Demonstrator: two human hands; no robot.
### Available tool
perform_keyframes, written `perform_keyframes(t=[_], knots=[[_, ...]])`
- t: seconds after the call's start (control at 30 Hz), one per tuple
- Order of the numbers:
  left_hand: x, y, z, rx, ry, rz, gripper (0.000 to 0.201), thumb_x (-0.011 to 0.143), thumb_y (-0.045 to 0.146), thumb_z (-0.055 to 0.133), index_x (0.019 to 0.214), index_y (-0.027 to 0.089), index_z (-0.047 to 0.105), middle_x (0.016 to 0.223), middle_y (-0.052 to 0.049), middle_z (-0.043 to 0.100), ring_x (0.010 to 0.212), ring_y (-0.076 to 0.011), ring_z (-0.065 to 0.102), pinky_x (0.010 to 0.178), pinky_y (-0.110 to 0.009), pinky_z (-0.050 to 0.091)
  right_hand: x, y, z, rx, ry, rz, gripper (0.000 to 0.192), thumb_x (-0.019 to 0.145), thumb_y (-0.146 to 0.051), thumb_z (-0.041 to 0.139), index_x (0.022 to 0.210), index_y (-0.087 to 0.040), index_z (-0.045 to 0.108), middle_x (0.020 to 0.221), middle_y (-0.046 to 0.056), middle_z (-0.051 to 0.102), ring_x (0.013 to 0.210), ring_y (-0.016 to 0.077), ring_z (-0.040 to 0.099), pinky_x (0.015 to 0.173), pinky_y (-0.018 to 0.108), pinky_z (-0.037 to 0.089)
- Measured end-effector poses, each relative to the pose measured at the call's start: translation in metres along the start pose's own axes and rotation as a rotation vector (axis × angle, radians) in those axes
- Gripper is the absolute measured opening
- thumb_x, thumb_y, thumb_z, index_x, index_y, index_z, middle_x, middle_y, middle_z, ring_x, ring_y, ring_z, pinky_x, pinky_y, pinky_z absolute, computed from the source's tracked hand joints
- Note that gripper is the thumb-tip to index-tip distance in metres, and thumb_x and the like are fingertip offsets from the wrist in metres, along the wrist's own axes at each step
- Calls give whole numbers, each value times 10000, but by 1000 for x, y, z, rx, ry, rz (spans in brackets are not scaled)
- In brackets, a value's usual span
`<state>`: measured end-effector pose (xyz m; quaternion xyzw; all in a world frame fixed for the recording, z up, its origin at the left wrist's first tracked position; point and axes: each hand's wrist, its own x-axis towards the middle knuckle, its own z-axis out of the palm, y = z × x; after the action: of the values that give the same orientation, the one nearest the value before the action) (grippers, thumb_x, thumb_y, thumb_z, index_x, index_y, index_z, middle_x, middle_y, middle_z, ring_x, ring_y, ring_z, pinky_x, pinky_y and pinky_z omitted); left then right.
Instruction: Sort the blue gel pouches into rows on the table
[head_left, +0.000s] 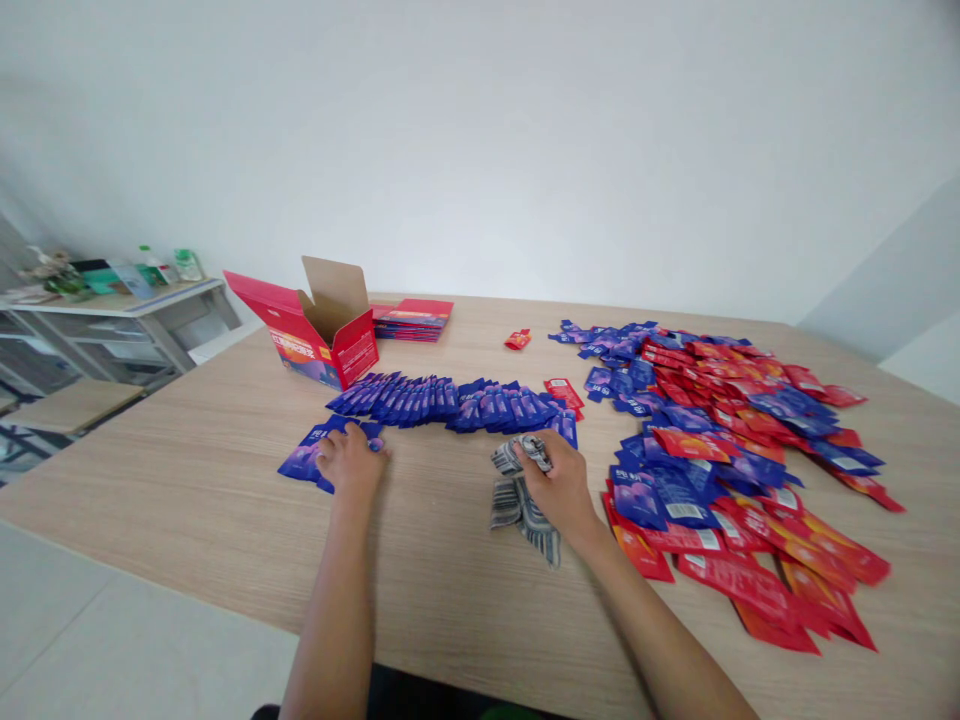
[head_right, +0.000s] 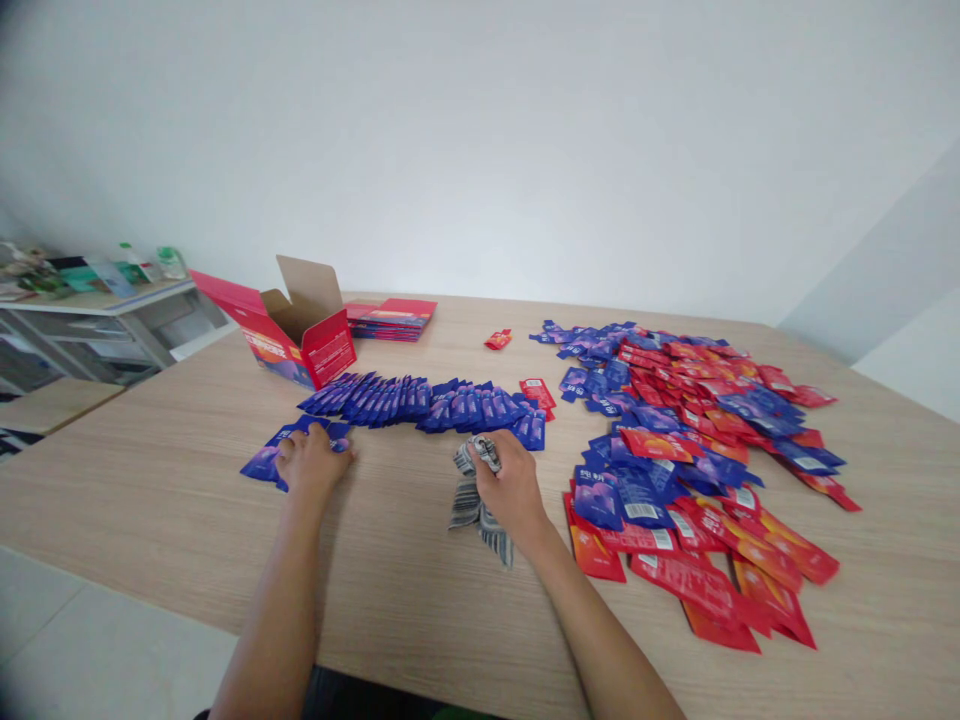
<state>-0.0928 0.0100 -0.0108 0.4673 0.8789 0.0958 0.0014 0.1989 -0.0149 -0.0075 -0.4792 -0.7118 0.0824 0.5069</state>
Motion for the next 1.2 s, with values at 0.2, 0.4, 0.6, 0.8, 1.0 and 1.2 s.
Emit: perform_keyframes(t=[0.2, 0.4, 0.6, 0.8, 1.0, 1.2], knots=[[-3, 7, 6, 19, 91, 63, 767, 720, 439, 698, 1353, 43, 519, 1312, -276, 531, 1253, -431, 456, 954, -475, 399, -3, 2, 3, 4, -27, -15, 162, 941, -332, 579, 878, -215, 672, 842, 47, 708, 782, 212, 666, 754, 312, 520], [-3, 9, 7, -61, 150, 77, 869, 726, 519, 729, 1382, -5, 504, 1373, -323, 481, 1266, -472, 437, 999, -530, 396, -4, 2, 5, 18, -31, -13, 165, 938, -330, 578, 892, -210, 681, 846, 48, 706, 777, 207, 659, 752, 307, 513], [-18, 42, 18, -601, 367, 309, 963, 909, 703, 396, 1545, -6, 252, 1508, -332, 353, 1413, -440, 322, 1155, -589, 233, 0, -5, 1, 119, -11, 101, 211, 914, -373, 603, 822, -200, 680, 778, 29, 690, 720, 189, 625, 714, 295, 479], [-64, 79, 35, -1430, -331, 765, 1005, 775, 811, 552, 1531, 184, 340, 1608, -196, 313, 1516, -333, 232, 1229, -487, 182, 3, -4, 1, 584, 92, 431, 378, 781, -524, 743, 644, -198, 609, 587, -27, 602, 556, 144, 536, 575, 268, 436], [-98, 86, 31, -1877, -1169, 469, 987, 620, 749, 771, 1404, 189, 556, 1335, -156, 656, 1328, -382, 533, 1127, -508, 400, 7, -8, 7, 1065, 136, 800, 485, 572, -530, 904, 852, -204, 680, 680, -4, 716, 578, 198, 653, 589, 321, 535], [-102, 89, 20, -1824, -1579, -42, 664, 886, 571, 603, 1353, 98, 596, 1176, -194, 737, 1126, -372, 689, 1035, -551, 488, 12, 7, 14, 867, 71, 740, 457, 625, -570, 851, 828, -196, 684, 729, 9, 729, 664, 200, 671, 681, 333, 550]])
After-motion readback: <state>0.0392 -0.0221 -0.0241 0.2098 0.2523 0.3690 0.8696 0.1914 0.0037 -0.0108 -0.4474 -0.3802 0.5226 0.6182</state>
